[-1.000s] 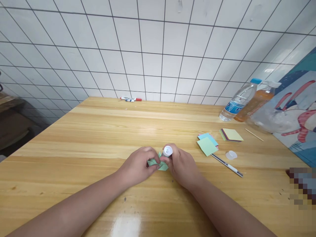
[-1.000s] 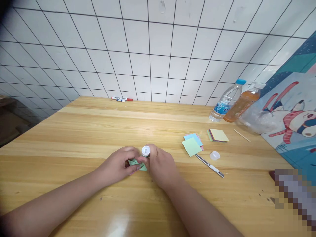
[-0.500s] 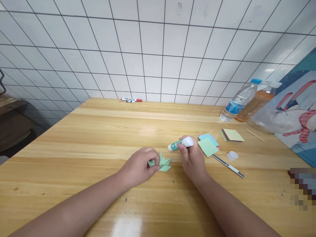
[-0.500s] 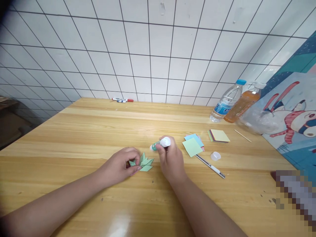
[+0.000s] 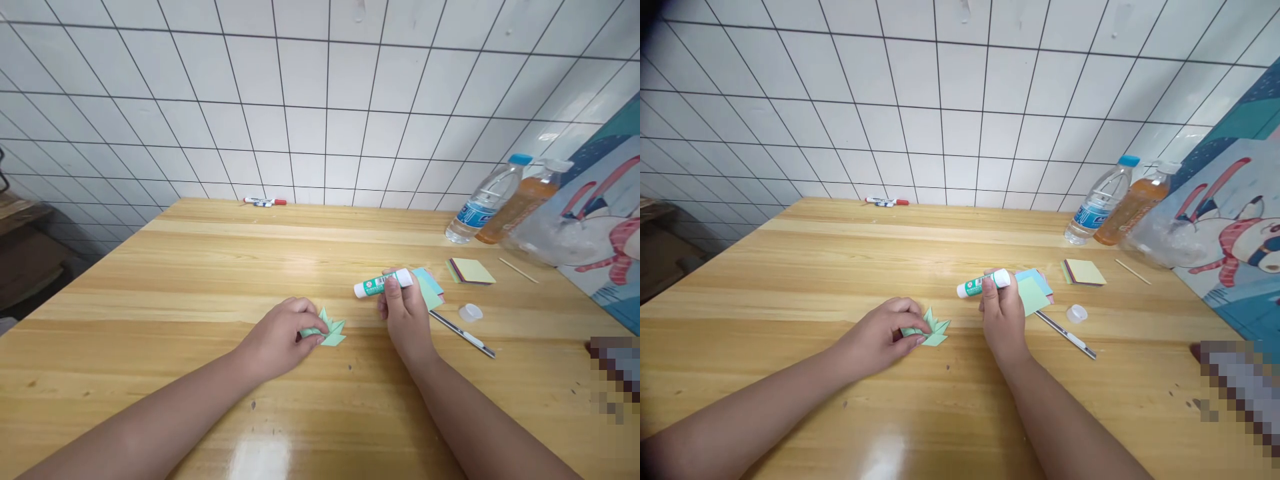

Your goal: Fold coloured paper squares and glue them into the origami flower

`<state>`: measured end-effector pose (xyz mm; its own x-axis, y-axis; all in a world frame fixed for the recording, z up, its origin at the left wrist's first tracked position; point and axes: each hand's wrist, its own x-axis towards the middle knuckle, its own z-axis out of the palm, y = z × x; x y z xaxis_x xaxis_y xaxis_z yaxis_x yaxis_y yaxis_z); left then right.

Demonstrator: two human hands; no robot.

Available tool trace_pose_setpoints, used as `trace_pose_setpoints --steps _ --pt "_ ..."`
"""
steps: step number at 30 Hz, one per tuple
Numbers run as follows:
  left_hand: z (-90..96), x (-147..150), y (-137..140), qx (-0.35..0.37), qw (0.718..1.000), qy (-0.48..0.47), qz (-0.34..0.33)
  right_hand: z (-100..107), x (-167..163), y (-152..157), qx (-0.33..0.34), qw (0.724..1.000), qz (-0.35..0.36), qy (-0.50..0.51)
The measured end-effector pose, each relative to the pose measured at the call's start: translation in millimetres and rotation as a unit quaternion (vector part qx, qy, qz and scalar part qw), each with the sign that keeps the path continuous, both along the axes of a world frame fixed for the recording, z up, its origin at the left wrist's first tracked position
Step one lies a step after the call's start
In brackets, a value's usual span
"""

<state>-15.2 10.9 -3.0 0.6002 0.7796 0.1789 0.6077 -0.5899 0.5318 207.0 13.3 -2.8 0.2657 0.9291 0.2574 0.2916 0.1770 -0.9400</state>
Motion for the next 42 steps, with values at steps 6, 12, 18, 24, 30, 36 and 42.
trace_pose_setpoints --steps 6,12,18,24,30,36,42 --pt "9.4 -1.5 -6.7 0.152 0.979 0.128 -0.051 -0.6 2.9 1.2 0.000 1.000 -0.003 0.014" --pt "10.5 1.4 -11.5 0.269 0.943 0.178 -0.081 0.5 2.9 1.1 0.006 0.999 0.002 0.039" --pt "10.2 1.8 -9.8 0.250 0.951 0.152 -0.103 0.1 1.8 1.7 0.010 0.999 0.001 0.047" --pt "7.9 -0.2 -8.8 0.229 0.959 0.122 -0.113 -0.7 2.0 1.9 0.010 0.999 0.009 0.049" --pt "6.8 -1.2 -7.6 0.210 0.958 0.154 -0.122 -0.6 2.8 2.3 0.010 0.999 0.007 0.040" --pt "11.7 0.3 -7.5 0.182 0.968 0.128 -0.118 -2.2 3.2 2.7 0.006 0.999 0.008 0.045" --pt "14.4 0.7 -7.5 0.158 0.973 0.113 -0.126 -1.9 2.8 3.7 0.006 0.999 0.010 0.042"
